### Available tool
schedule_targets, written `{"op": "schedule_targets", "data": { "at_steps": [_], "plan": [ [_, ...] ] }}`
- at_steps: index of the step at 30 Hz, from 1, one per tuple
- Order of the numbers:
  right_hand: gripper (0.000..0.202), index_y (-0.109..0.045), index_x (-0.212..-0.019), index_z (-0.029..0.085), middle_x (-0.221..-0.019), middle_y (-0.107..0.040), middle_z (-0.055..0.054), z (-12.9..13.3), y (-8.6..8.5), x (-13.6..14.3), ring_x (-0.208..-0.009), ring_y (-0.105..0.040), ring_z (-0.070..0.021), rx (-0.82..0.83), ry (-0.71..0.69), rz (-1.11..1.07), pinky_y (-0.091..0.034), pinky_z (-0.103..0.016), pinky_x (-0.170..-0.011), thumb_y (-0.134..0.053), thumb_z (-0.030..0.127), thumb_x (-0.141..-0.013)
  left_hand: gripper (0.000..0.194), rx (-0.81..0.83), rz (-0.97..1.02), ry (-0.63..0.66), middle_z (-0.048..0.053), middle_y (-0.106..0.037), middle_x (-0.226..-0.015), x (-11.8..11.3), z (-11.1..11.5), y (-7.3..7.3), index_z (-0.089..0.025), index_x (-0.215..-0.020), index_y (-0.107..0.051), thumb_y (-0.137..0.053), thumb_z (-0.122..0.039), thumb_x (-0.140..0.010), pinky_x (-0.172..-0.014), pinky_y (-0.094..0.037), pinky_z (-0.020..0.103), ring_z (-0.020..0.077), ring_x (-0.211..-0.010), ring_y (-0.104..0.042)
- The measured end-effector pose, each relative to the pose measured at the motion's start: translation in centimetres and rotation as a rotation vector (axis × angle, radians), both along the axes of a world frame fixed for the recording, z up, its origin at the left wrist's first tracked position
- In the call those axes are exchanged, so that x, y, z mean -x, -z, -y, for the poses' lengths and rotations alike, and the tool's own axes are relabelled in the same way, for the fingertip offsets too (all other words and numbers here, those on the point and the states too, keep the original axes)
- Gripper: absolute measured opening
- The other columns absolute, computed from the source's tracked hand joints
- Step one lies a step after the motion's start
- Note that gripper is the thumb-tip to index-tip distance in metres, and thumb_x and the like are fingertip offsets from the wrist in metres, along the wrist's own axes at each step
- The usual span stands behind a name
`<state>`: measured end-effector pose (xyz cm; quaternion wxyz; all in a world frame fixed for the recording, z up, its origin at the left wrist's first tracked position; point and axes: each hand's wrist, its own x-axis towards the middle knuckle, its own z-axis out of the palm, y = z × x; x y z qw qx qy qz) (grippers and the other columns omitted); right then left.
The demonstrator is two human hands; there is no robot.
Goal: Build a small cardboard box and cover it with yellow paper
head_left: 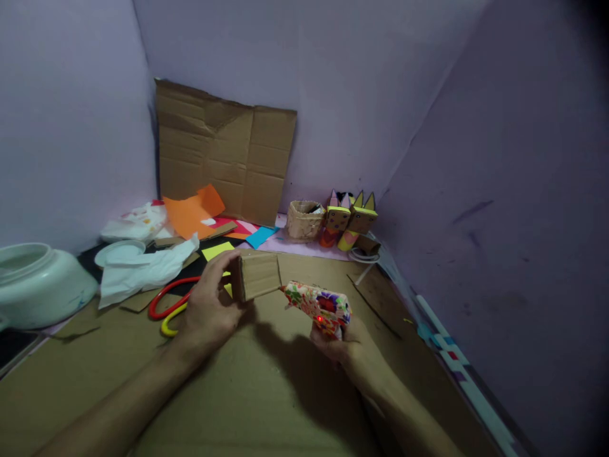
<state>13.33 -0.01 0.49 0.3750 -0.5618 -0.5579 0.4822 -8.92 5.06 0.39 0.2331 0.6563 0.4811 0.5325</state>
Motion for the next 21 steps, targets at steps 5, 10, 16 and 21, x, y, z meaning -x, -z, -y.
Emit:
{"op": "schedule_targets", "data": {
  "at_steps": [5, 10, 16, 21],
  "plan": [
    [0.019, -0.042, -0.057, 0.021, -0.049, -0.034, 0.006, -0.24, -0.38, -0.26, -0.044, -0.028, -0.0089, -0.044, 0.047, -0.019, -0.021, -0.024, -0.042, -0.056, 0.031, -0.064, 0.062, 0.017, -0.068, 0.076, 0.010, -0.053, -0.127, 0.04, 0.21, -0.14, -0.022, -0.122, -0.048, -0.066, -0.015, -0.063, -0.089, -0.051, 0.044, 0.0261, -0.106, -0.059],
    [0.019, -0.043, -0.060, 0.021, -0.050, -0.035, 0.006, -0.38, -0.55, -0.47, -0.043, -0.030, -0.0087, -0.050, 0.041, -0.065, -0.023, -0.024, -0.040, -0.055, 0.035, -0.065, 0.058, -0.031, -0.126, 0.136, 0.011, -0.052, -0.128, -0.02, 0.41, 0.09, -0.022, -0.121, -0.047, -0.063, -0.014, -0.066, -0.089, -0.051, 0.043, 0.0262, -0.110, -0.057],
    [0.020, -0.044, -0.061, 0.020, -0.049, -0.035, 0.006, -0.40, -0.74, -0.32, -0.041, -0.030, -0.0081, -0.042, 0.061, 0.016, -0.024, -0.024, -0.040, -0.053, 0.037, -0.065, 0.059, -0.058, -0.121, 0.185, 0.010, -0.048, -0.132, -0.10, 0.45, 0.57, -0.024, -0.123, -0.045, -0.061, -0.010, -0.068, -0.089, -0.052, 0.043, 0.0263, -0.113, -0.055],
    [0.020, -0.042, -0.061, 0.021, -0.049, -0.034, 0.006, -0.42, -0.67, -0.37, -0.042, -0.029, -0.0081, -0.037, 0.044, 0.026, -0.023, -0.024, -0.040, -0.052, 0.037, -0.064, 0.060, -0.134, -0.175, 0.179, 0.010, -0.047, -0.132, -0.12, 0.57, 0.66, -0.024, -0.125, -0.043, -0.058, -0.006, -0.069, -0.093, -0.049, 0.044, 0.0270, -0.116, -0.051]
  ]
}}
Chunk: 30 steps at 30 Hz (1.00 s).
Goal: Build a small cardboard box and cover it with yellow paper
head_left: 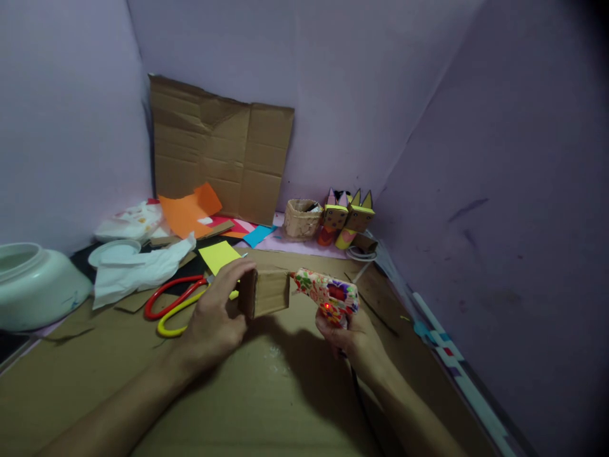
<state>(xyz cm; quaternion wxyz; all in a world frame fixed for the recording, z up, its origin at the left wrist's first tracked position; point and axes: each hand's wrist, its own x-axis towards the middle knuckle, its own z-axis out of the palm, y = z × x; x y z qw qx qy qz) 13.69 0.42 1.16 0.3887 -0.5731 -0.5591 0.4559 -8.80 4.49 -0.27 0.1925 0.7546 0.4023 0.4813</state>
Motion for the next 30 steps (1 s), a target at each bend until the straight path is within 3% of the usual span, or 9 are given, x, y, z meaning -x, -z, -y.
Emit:
{"op": "schedule_targets", "data": {
  "at_steps": [15, 21, 27, 30],
  "plan": [
    [0.021, -0.043, -0.062, 0.020, -0.050, -0.035, 0.006, 0.15, -0.18, 0.12, -0.042, -0.030, -0.0076, 0.027, -0.007, -0.057, -0.023, -0.023, -0.039, -0.055, 0.037, -0.064, 0.063, -0.164, -0.073, 0.015, 0.012, -0.046, -0.132, 0.00, 0.18, -0.05, -0.020, -0.126, -0.044, -0.052, 0.001, -0.067, -0.103, -0.037, 0.053, 0.0280, -0.123, -0.044],
    [0.024, -0.046, -0.063, 0.019, -0.047, -0.036, 0.007, 0.11, 0.06, 0.16, -0.037, -0.030, -0.0061, 0.038, -0.027, -0.138, -0.025, -0.021, -0.036, -0.060, 0.039, -0.065, 0.065, -0.091, -0.021, 0.021, 0.011, -0.046, -0.132, -0.16, -0.03, 0.32, -0.022, -0.127, -0.043, -0.053, 0.000, -0.066, -0.100, -0.041, 0.051, 0.0283, -0.122, -0.046],
    [0.040, -0.054, -0.076, 0.018, -0.051, -0.041, 0.008, 0.72, -0.31, -0.44, -0.037, -0.029, -0.0043, 0.145, -0.106, -0.492, -0.024, -0.019, -0.033, -0.073, 0.047, -0.055, 0.062, 0.044, 0.048, -0.015, 0.010, -0.047, -0.132, -0.09, -0.03, 0.28, -0.024, -0.124, -0.045, -0.059, -0.005, -0.066, -0.096, -0.047, 0.046, 0.0279, -0.116, -0.052],
    [0.034, -0.055, -0.072, 0.017, -0.051, -0.041, 0.007, 0.85, -0.23, -0.50, -0.040, -0.031, -0.0056, 0.143, -0.114, -0.402, -0.025, -0.019, -0.035, -0.072, 0.043, -0.057, 0.062, 0.108, 0.080, -0.070, 0.010, -0.051, -0.129, -0.04, -0.07, -0.03, -0.022, -0.123, -0.047, -0.064, -0.009, -0.064, -0.094, -0.049, 0.045, 0.0274, -0.111, -0.056]
  ]
}}
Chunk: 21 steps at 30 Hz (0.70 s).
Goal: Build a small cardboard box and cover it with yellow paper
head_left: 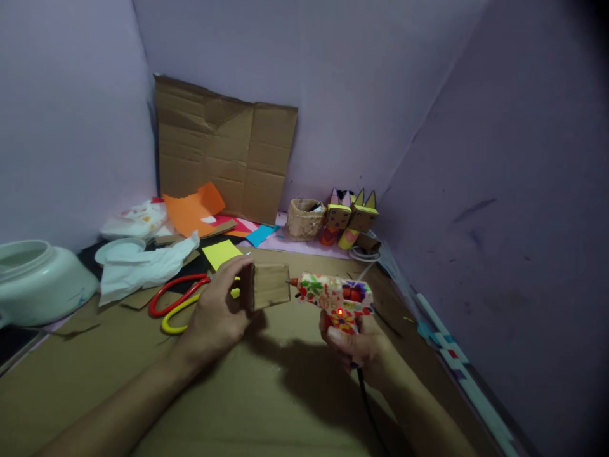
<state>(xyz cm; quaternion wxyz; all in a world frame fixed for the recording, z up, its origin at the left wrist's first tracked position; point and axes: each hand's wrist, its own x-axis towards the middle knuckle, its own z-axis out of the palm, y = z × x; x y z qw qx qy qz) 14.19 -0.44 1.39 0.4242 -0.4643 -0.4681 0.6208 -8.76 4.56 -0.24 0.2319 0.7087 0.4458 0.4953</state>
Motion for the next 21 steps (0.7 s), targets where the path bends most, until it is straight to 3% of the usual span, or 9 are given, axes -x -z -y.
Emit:
{"op": "schedule_targets", "data": {
  "at_steps": [4, 8, 12, 21],
  "plan": [
    [0.019, -0.055, -0.066, 0.018, -0.055, -0.043, 0.004, 0.1, 1.0, 0.4, -0.049, -0.037, -0.0089, -0.094, -0.001, 0.237, -0.028, -0.020, -0.041, -0.068, 0.031, -0.062, 0.064, 0.017, 0.019, -0.060, 0.010, -0.052, -0.127, -0.1, 0.0, -0.4, -0.021, -0.123, -0.047, -0.066, -0.011, -0.063, -0.089, -0.052, 0.043, 0.0267, -0.107, -0.058],
    [0.013, -0.059, -0.074, 0.018, -0.063, -0.050, 0.001, 0.4, 1.5, 0.6, -0.058, -0.042, -0.0124, -0.186, 0.018, 0.353, -0.033, -0.022, -0.049, -0.064, 0.028, -0.067, 0.063, -0.089, -0.085, -0.106, 0.009, -0.051, -0.128, -0.3, 0.2, -0.7, -0.022, -0.121, -0.048, -0.067, -0.011, -0.062, -0.093, -0.049, 0.044, 0.0277, -0.111, -0.055],
    [0.015, -0.060, -0.083, 0.018, -0.066, -0.049, 0.001, 0.7, 1.2, 0.6, -0.059, -0.039, -0.0120, -0.193, -0.054, 0.432, -0.032, -0.022, -0.051, -0.060, 0.028, -0.072, 0.064, -0.192, -0.159, -0.140, 0.009, -0.052, -0.126, -0.3, 0.4, -0.7, -0.022, -0.121, -0.047, -0.067, -0.010, -0.062, -0.096, -0.047, 0.047, 0.0293, -0.116, -0.051],
    [0.009, -0.049, -0.072, 0.018, -0.061, -0.038, 0.005, 0.9, 0.3, 1.1, -0.055, -0.031, -0.0093, -0.321, -0.108, 0.550, -0.024, -0.022, -0.048, -0.055, 0.024, -0.077, 0.063, -0.204, -0.137, -0.125, 0.011, -0.051, -0.127, -0.3, 0.3, -0.4, -0.021, -0.122, -0.046, -0.065, -0.007, -0.063, -0.096, -0.045, 0.049, 0.0290, -0.116, -0.050]
  ]
}}
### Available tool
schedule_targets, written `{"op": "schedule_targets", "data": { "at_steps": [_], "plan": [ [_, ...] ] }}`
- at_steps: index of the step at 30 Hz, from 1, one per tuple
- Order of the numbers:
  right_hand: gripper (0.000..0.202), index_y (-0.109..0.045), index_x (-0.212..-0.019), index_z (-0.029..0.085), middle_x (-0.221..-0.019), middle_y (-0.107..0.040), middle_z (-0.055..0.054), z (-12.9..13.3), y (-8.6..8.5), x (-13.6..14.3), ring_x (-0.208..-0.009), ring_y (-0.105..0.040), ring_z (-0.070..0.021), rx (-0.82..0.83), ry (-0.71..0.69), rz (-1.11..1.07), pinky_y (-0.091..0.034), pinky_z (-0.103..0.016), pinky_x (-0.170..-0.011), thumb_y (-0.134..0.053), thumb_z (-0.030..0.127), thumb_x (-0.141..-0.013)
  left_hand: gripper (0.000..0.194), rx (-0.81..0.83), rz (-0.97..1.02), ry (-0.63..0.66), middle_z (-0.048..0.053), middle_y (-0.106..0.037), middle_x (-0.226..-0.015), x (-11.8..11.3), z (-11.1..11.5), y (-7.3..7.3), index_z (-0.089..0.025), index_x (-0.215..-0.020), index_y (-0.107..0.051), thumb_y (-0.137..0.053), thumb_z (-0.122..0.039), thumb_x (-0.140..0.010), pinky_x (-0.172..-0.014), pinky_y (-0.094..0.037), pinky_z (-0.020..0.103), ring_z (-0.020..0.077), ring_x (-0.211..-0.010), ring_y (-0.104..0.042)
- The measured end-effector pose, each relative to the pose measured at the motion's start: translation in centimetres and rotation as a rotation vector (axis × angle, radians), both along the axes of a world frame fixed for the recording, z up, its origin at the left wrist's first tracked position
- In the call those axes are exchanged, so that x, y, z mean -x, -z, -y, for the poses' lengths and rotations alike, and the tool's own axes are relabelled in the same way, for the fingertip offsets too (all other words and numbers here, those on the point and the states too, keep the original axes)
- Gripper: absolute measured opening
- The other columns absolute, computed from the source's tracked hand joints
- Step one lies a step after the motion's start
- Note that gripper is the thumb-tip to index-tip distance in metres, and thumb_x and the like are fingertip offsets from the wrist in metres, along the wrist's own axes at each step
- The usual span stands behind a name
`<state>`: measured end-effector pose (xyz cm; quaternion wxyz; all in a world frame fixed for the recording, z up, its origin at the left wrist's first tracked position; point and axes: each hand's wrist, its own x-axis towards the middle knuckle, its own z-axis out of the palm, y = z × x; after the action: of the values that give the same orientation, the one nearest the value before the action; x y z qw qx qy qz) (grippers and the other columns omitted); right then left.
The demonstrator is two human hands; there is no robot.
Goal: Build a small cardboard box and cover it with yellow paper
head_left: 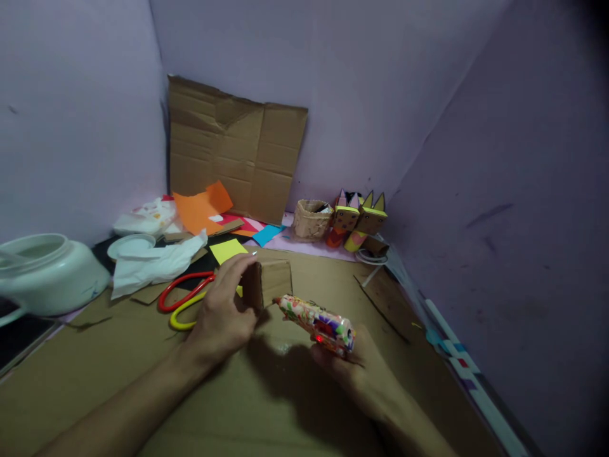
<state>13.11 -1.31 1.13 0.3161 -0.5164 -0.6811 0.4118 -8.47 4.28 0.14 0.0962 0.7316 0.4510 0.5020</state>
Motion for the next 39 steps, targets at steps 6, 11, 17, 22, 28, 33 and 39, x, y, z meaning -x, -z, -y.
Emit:
{"op": "schedule_targets", "data": {
  "at_steps": [6, 11, 17, 22, 28, 33, 39],
  "plan": [
    [0.017, -0.042, -0.068, 0.020, -0.058, -0.038, 0.005, 0.1, -0.2, -0.1, -0.053, -0.033, -0.0099, -0.103, -0.020, 0.068, -0.024, -0.023, -0.048, -0.053, 0.028, -0.079, 0.062, 0.109, 0.099, 0.011, 0.010, -0.051, -0.126, -0.2, 0.1, 0.1, -0.022, -0.119, -0.048, -0.066, -0.009, -0.061, -0.088, -0.052, 0.044, 0.0279, -0.110, -0.055],
    [0.011, -0.045, -0.069, 0.019, -0.059, -0.040, 0.004, -0.3, -0.2, -0.5, -0.054, -0.034, -0.0105, -0.115, 0.013, 0.102, -0.024, -0.023, -0.049, -0.052, 0.023, -0.077, 0.061, 0.181, 0.178, 0.031, 0.011, -0.053, -0.123, -0.1, -0.1, 0.0, -0.020, -0.119, -0.048, -0.067, -0.012, -0.061, -0.088, -0.052, 0.044, 0.0268, -0.105, -0.058],
    [0.015, -0.046, -0.069, 0.019, -0.058, -0.038, 0.004, -0.6, 0.1, -0.8, -0.053, -0.032, -0.0101, -0.102, 0.043, 0.114, -0.023, -0.023, -0.048, -0.053, 0.028, -0.078, 0.063, 0.232, 0.239, 0.038, 0.012, -0.054, -0.123, -0.1, 0.0, 0.0, -0.019, -0.120, -0.048, -0.067, -0.011, -0.060, -0.087, -0.052, 0.044, 0.0268, -0.102, -0.060],
    [0.014, -0.045, -0.068, 0.019, -0.057, -0.038, 0.005, -0.6, 0.0, -0.9, -0.052, -0.032, -0.0100, -0.107, 0.059, 0.116, -0.022, -0.024, -0.048, -0.053, 0.027, -0.077, 0.062, 0.230, 0.255, 0.040, 0.012, -0.054, -0.123, -0.1, 0.0, 0.0, -0.020, -0.119, -0.048, -0.066, -0.011, -0.061, -0.086, -0.053, 0.045, 0.0262, -0.102, -0.060],
    [0.018, -0.045, -0.065, 0.019, -0.055, -0.035, 0.005, -0.7, -0.2, -1.0, -0.050, -0.028, -0.0089, -0.134, 0.058, 0.102, -0.021, -0.024, -0.046, -0.052, 0.030, -0.078, 0.062, 0.214, 0.244, 0.038, 0.012, -0.054, -0.124, 0.0, -0.1, 0.1, -0.019, -0.120, -0.047, -0.067, -0.013, -0.061, -0.085, -0.053, 0.044, 0.0269, -0.103, -0.060],
    [0.015, -0.049, -0.067, 0.018, -0.054, -0.036, 0.005, -0.6, -0.3, -1.0, -0.049, -0.029, -0.0091, -0.123, 0.074, 0.106, -0.020, -0.023, -0.045, -0.053, 0.030, -0.076, 0.061, 0.198, 0.224, 0.036, 0.012, -0.053, -0.124, 0.1, -0.2, 0.1, -0.020, -0.119, -0.048, -0.067, -0.013, -0.062, -0.088, -0.052, 0.045, 0.0262, -0.103, -0.059],
    [0.012, -0.054, -0.071, 0.017, -0.055, -0.037, 0.005, -0.9, -0.1, -1.2, -0.051, -0.030, -0.0095, -0.113, 0.081, 0.122, -0.021, -0.024, -0.046, -0.052, 0.028, -0.076, 0.063, 0.199, 0.224, 0.035, 0.011, -0.053, -0.123, 0.1, -0.2, 0.2, -0.020, -0.121, -0.048, -0.067, -0.012, -0.062, -0.087, -0.052, 0.045, 0.0254, -0.101, -0.060]
  ]
}}
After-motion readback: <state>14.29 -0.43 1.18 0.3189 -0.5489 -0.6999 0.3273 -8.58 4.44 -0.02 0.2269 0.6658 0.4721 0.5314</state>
